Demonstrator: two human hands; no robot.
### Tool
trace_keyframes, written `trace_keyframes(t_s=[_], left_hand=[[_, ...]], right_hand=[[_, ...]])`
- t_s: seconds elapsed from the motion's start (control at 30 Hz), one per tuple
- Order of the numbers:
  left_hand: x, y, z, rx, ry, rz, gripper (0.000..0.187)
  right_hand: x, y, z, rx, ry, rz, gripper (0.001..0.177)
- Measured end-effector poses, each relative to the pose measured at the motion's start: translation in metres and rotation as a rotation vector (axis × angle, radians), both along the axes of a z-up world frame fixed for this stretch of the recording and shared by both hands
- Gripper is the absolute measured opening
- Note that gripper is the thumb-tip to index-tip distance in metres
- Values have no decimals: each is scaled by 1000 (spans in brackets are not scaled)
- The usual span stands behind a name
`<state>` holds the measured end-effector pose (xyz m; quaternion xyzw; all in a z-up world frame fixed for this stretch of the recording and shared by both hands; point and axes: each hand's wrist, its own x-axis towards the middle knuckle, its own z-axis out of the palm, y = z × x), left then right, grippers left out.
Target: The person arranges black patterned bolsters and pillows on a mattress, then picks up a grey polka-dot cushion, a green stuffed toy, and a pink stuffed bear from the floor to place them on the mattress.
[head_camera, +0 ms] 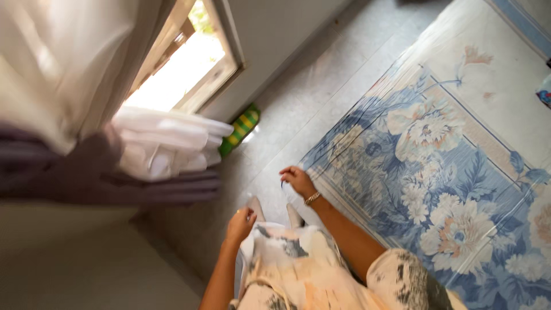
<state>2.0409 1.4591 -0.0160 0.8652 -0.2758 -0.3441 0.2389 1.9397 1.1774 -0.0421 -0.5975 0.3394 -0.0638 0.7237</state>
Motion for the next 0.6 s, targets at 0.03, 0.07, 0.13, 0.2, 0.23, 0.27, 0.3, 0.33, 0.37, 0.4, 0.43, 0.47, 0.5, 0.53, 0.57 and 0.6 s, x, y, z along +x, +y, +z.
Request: trace_keyframes(t_s=[0.03, 0.07, 0.13, 0.2, 0.23, 0.27, 0.3, 0.33, 0.37, 0.4, 0.43, 0.47, 0.5, 0.53, 0.57, 0.6], left_hand=[[11, -16, -13, 7, 36, -15, 29], [22, -27, -27, 15, 71, -30, 28], [59, -56, -68, 88, 109, -76, 29], [84, -70, -107, 236, 119, -138, 31], [101, -80, -129, 340, 127, -177, 31], [116, -88, -154, 444, 133, -215, 32], [128, -96, -180, 551, 138, -255, 33], [140, -111, -209, 526, 95, -165, 36], [149, -121, -238, 511, 58, -79, 38], [157, -131, -269, 444, 88, -11, 40], [166, -147, -301, 372, 114, 62, 41], [173, -156, -333, 352, 145, 85, 41], [180, -168, -366, 325, 177, 108, 42], [191, -175, -399, 339, 115, 69, 41], [198, -179, -431, 355, 58, 30, 41], [209, -183, -461, 360, -12, -25, 43]], right_hand=[[9, -3, -7, 8, 13, -18, 18], [16, 0, -12, 15, 25, -36, 18], [43, -7, -31, 34, 41, -79, 18], [59, -8, -52, 74, 55, -133, 18], [71, -11, -67, 70, 77, -154, 18], [82, -12, -84, 66, 100, -175, 18], [91, -14, -102, 65, 124, -198, 18], [102, -21, -125, 68, 126, -210, 18], [108, -24, -150, 81, 135, -224, 18], [113, -26, -177, 94, 145, -239, 18], [120, -30, -206, 117, 134, -264, 18], [126, -32, -235, 140, 123, -290, 18], [132, -37, -265, 155, 111, -316, 18], [138, -42, -296, 149, 117, -323, 18], [141, -46, -325, 146, 128, -328, 18], [142, -50, -353, 142, 140, -332, 19]])
